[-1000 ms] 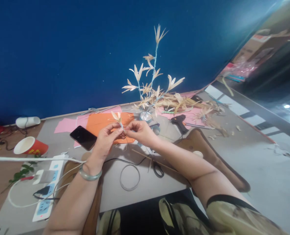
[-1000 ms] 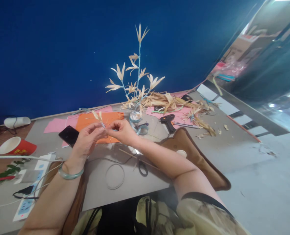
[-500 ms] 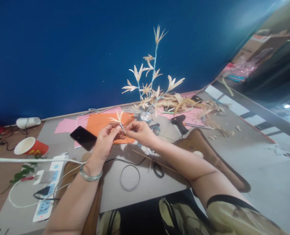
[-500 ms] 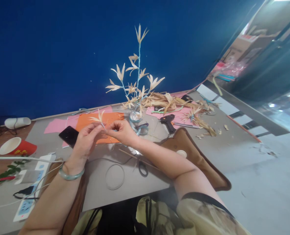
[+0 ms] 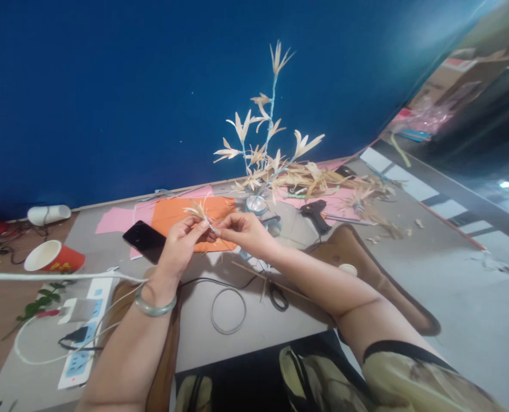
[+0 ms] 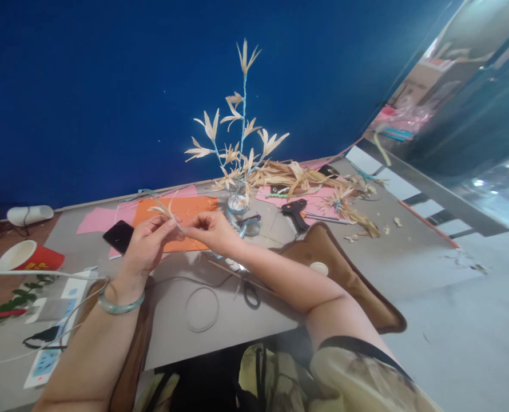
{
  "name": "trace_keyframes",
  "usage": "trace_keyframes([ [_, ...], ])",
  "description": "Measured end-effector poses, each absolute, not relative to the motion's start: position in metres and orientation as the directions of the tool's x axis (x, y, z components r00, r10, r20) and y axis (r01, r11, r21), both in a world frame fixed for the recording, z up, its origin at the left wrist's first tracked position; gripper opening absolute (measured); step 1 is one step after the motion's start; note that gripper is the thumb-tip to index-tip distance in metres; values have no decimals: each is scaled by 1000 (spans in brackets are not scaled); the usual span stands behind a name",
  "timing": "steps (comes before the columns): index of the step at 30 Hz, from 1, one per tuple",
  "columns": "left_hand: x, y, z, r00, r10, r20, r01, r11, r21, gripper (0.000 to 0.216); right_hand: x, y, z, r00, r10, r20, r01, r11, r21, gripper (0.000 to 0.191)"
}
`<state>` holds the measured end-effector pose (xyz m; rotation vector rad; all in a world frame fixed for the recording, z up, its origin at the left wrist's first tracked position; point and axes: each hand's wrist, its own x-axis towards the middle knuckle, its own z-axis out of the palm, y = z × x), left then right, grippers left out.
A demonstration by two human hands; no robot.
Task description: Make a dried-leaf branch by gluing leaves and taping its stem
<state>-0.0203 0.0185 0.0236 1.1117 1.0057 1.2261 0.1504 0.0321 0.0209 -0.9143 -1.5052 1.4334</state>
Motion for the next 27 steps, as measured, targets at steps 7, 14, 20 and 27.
trace_keyframes([
  [7, -20, 17, 26, 161, 987, -7, -211, 42, 977, 27, 150, 31, 23, -419, 906, 55, -114, 7, -993, 30],
  [14, -13, 17, 19, 54, 998, -26, -230, 37, 973, 33, 148, 26, 23, -293, 947, 132, 34, 148, -988, 22],
  [20, -10, 16, 22, -26, 998, -49, -267, 41, 963, 29, 145, 22, 21, -212, 955, 210, 56, 226, -972, 17],
  [27, -19, 19, 25, 45, 995, -85, -277, 94, 956, 28, 151, 25, 28, -278, 950, 142, 33, 157, -987, 23],
])
